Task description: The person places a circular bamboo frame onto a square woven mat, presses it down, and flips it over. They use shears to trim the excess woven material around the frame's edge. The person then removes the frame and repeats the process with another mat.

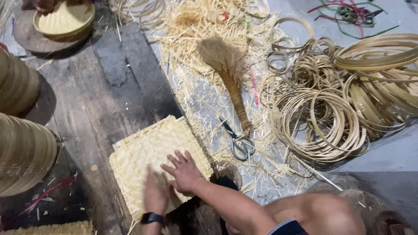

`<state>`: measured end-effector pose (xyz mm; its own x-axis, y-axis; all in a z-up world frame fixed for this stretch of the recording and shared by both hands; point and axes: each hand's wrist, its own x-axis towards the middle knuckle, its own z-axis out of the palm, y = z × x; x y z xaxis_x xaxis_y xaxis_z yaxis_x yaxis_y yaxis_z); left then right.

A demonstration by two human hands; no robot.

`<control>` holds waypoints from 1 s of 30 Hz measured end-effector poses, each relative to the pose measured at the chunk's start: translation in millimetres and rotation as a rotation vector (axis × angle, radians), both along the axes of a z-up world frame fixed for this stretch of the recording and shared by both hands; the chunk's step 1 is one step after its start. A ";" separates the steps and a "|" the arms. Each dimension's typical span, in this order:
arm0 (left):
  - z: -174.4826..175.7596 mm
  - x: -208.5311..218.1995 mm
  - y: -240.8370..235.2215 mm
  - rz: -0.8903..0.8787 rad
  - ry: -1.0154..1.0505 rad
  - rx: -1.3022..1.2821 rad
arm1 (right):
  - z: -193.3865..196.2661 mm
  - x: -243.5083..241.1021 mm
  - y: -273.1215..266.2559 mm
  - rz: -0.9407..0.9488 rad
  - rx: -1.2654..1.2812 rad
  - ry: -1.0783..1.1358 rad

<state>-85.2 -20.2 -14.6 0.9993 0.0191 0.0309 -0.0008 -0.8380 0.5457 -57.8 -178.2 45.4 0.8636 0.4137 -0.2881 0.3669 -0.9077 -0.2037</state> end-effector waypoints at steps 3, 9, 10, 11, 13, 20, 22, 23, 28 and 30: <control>27.6 -5.8 -26.1 -0.007 0.171 -0.025 | -6.7 4.1 -8.0 -0.034 0.095 0.093; 61.5 -5.2 -30.8 0.064 0.426 0.022 | 5.6 93.6 -131.9 -0.335 0.079 0.211; 57.8 -3.0 -30.3 0.076 0.480 0.039 | 23.7 106.2 -177.8 -0.409 -0.006 0.188; 54.1 1.0 -30.3 0.089 0.537 0.055 | 46.1 110.7 -227.9 -0.482 -0.098 0.170; 48.5 3.9 -29.7 0.099 0.580 0.076 | 95.5 96.4 -323.7 -0.634 -0.150 0.111; 42.6 2.5 -27.6 0.110 0.584 0.078 | 70.6 -42.1 -481.1 -1.191 -0.338 0.127; 39.7 3.5 -27.7 0.107 0.559 0.083 | 14.7 -65.5 -488.0 -1.319 -0.172 0.139; 37.7 1.8 -26.4 0.104 0.530 0.082 | -11.0 -72.6 -486.4 -1.397 0.021 0.160; 26.1 1.4 -20.8 0.094 0.466 0.080 | -73.2 -53.9 -429.9 -1.111 0.075 -0.111; 23.6 -0.2 -20.2 0.084 0.412 0.046 | -63.7 -44.0 -391.2 -1.000 0.185 0.094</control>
<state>-85.4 -40.3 9.0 0.9234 0.1094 -0.3680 0.2791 -0.8495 0.4478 -101.7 -569.4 -18.3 0.8153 -0.4394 -0.3772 -0.5663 -0.7412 -0.3605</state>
